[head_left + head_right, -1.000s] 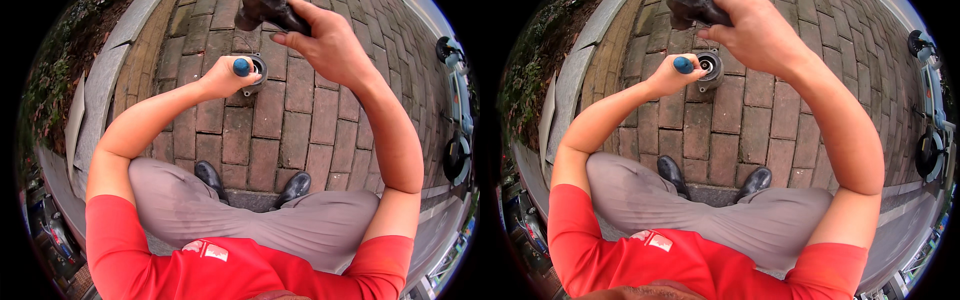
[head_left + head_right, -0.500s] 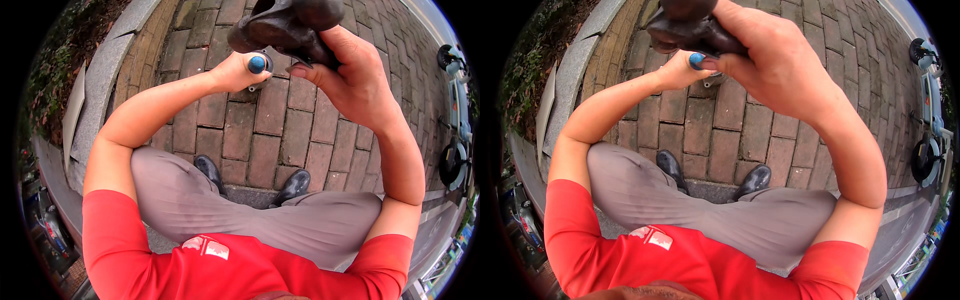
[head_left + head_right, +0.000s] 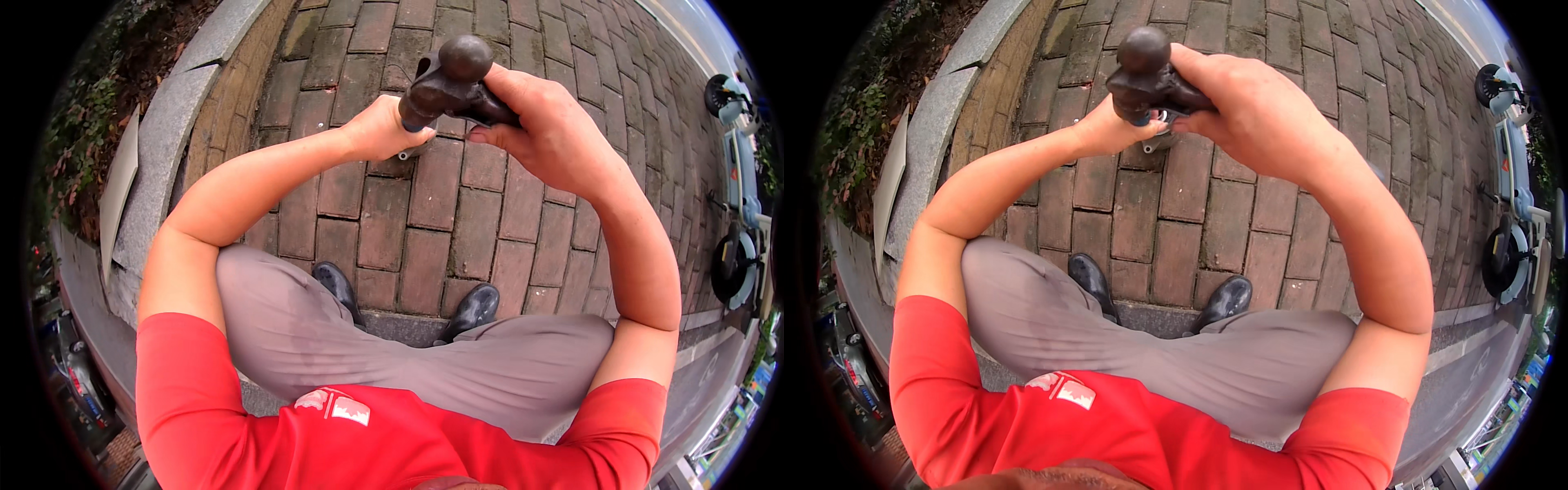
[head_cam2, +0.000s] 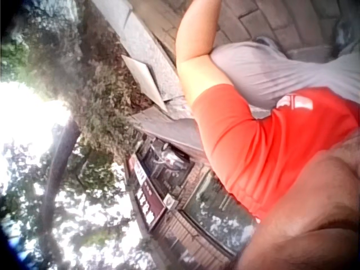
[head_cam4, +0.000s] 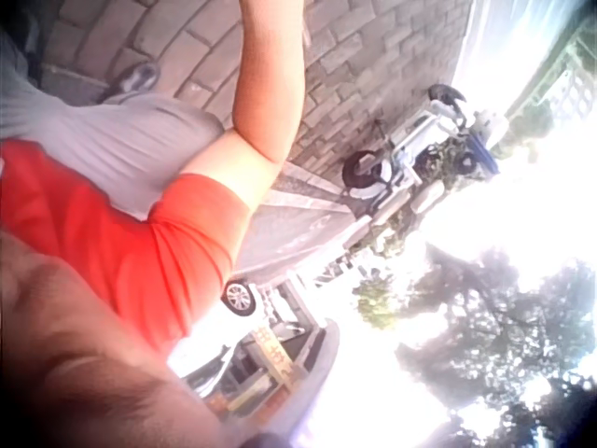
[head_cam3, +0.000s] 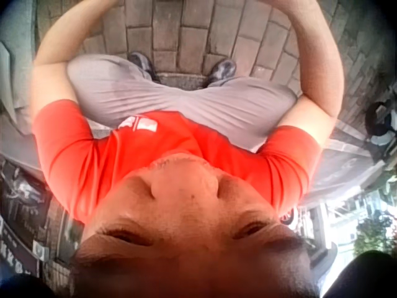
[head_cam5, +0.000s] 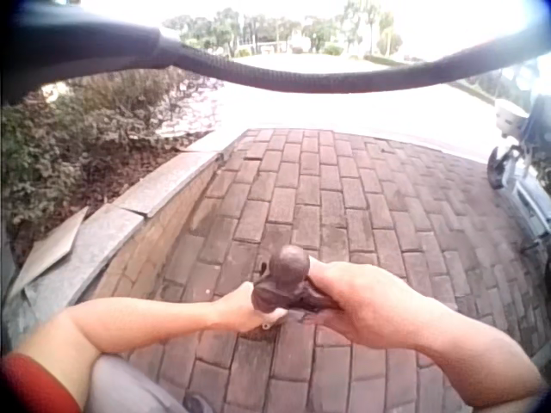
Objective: The person uses a hammer and a screwdriver to remove a component from a circular metal mechanical assembly.
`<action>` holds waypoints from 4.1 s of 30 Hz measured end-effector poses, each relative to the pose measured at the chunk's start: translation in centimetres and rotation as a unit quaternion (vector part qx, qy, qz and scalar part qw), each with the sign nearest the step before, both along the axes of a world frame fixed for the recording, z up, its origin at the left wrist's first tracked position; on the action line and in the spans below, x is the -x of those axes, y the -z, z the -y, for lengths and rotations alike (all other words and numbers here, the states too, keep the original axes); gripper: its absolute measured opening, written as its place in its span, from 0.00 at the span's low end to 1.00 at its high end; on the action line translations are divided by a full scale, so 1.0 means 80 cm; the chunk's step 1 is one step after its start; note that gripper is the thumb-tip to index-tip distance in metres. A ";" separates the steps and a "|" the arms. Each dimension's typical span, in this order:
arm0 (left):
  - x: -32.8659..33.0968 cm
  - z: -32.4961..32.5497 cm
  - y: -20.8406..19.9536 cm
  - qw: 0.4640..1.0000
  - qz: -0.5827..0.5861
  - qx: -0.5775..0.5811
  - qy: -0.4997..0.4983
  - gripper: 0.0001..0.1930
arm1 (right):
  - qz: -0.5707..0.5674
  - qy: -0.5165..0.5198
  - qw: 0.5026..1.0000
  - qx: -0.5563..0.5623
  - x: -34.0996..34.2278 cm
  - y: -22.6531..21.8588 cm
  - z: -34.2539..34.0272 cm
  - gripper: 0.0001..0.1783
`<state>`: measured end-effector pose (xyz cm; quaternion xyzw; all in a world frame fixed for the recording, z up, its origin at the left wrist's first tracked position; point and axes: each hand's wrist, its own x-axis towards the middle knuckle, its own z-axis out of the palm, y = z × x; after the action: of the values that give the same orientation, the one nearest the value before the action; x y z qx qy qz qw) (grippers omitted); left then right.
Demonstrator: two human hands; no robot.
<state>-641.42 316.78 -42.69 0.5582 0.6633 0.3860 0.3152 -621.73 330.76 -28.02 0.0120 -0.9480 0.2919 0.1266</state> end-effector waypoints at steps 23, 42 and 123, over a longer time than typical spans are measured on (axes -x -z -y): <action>-0.037 0.041 0.024 0.950 -0.235 -0.026 0.204 0.08 | 0.188 0.132 0.971 -0.072 0.048 0.192 -0.046 0.31; -0.081 0.078 0.037 0.864 -0.408 -0.095 0.279 0.07 | 0.191 0.129 0.971 -0.059 0.056 0.218 -0.039 0.31; 0.037 0.005 0.002 0.994 0.068 0.019 -0.083 0.13 | 0.184 0.237 0.953 0.050 0.011 0.130 -0.017 0.27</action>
<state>-644.39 316.37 -42.84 0.4678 0.6915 0.4351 0.3371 -622.61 332.13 -38.41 -0.2732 -0.9147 0.2973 0.0165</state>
